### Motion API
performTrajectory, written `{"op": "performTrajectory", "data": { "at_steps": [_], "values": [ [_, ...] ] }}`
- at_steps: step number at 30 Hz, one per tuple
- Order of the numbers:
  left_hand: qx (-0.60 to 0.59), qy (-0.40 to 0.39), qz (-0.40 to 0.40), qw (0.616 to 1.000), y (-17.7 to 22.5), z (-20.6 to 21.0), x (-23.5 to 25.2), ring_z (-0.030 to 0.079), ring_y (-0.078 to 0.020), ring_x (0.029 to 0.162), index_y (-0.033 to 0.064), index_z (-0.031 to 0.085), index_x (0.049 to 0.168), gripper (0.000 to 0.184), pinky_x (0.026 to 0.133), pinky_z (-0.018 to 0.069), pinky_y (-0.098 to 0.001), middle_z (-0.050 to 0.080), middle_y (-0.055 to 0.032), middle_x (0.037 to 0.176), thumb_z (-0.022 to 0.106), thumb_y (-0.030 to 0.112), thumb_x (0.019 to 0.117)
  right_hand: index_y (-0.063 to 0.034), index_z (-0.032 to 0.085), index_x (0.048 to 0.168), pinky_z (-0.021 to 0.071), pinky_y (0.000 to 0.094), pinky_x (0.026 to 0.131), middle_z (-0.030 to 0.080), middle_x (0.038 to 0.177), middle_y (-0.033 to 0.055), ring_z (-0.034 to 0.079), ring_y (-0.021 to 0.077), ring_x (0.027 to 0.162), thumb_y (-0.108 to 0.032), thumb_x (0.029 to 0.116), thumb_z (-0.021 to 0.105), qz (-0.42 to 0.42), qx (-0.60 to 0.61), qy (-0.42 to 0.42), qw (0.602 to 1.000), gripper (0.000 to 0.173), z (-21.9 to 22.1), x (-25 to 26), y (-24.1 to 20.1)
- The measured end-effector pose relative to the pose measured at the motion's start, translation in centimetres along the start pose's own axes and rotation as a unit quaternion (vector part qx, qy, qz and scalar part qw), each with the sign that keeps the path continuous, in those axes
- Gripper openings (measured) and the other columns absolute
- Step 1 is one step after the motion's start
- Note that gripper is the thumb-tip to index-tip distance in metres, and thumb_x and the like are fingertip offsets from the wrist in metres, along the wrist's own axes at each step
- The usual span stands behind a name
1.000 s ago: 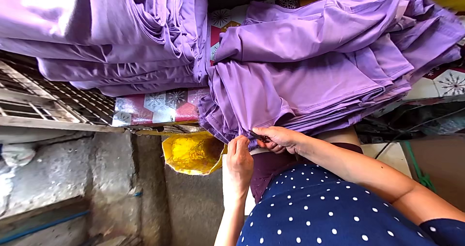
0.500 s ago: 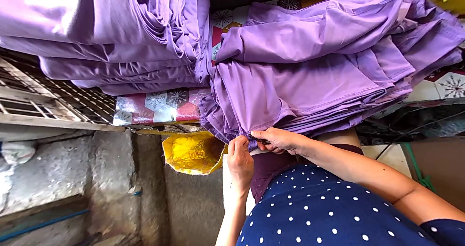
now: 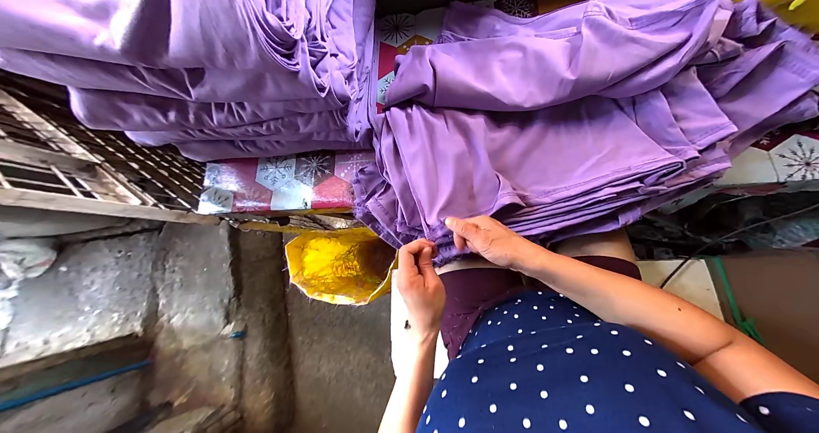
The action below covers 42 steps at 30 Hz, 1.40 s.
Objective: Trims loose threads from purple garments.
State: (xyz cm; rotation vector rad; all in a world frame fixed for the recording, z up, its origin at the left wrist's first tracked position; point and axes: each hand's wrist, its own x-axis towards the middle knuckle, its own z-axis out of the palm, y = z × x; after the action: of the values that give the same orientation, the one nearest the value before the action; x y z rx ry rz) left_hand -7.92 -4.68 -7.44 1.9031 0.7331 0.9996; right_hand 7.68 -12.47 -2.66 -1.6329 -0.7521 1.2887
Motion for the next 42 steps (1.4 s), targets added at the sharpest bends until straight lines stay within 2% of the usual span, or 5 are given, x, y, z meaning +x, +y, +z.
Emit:
{"op": "performTrajectory", "data": {
  "at_steps": [5,15,20,28,42],
  "values": [
    [-0.23,0.054,-0.15,0.96,1.0,0.2,0.6,0.065,-0.0039,0.073,0.0087,0.048,0.102,0.017,0.071,0.057,-0.021,0.063,0.0058,0.08,0.034,-0.001,0.1058,-0.0153,0.056,0.145,0.0528,0.0528,0.07,0.067,0.075,0.0106,0.065,0.0295,0.071,-0.033,0.0941,0.073,-0.105,-0.243,0.105,0.959,0.056,0.3,1.7,2.0],
    [0.092,0.023,-0.139,0.986,-2.5,-4.2,2.5,0.067,-0.0049,0.07,-0.0031,0.065,0.099,0.011,0.067,0.0568,-0.0222,0.069,-0.002,0.079,0.057,0.004,0.0991,-0.0036,0.072,0.094,0.0504,0.0366,0.06,0.064,0.07,0.0058,0.061,0.0149,0.063,-0.012,0.0944,0.064,-0.245,-0.166,0.203,0.933,0.011,0.0,2.3,5.0],
    [0.358,-0.046,-0.28,0.89,-3.9,-9.0,5.6,0.039,-0.0607,0.135,-0.007,0.049,0.144,0.058,0.111,0.0336,-0.0677,0.03,-0.0401,0.154,0.071,0.011,0.0939,-0.0032,0.071,0.097,0.0512,0.0347,0.063,0.065,0.073,0.006,0.06,0.0134,0.065,-0.012,0.095,0.064,-0.2,-0.139,0.195,0.95,0.012,0.2,2.1,5.1],
    [-0.45,-0.028,-0.483,0.75,2.2,0.6,2.9,0.072,-0.0149,0.089,0.0039,0.06,0.113,0.046,0.083,0.059,-0.0285,0.073,-0.0082,0.1,0.023,0.031,0.1132,-0.001,0.071,0.093,0.0474,0.0211,0.061,0.063,0.07,0.0029,0.055,0.0037,0.062,-0.011,0.0938,0.064,-0.263,-0.113,0.212,0.934,0.012,0.9,1.1,3.9],
    [-0.381,0.06,-0.307,0.87,5.1,2.1,3.6,0.073,-0.0113,0.073,0.0001,0.071,0.087,0.032,0.075,0.0618,-0.0265,0.075,-0.0061,0.079,0.043,0.001,0.1042,-0.0018,0.076,0.102,0.0573,0.0285,0.061,0.07,0.098,0.0106,0.068,0.0131,0.077,-0.02,0.0836,0.084,-0.435,-0.176,0.284,0.836,0.027,0.4,0.8,1.3]
  ]
}}
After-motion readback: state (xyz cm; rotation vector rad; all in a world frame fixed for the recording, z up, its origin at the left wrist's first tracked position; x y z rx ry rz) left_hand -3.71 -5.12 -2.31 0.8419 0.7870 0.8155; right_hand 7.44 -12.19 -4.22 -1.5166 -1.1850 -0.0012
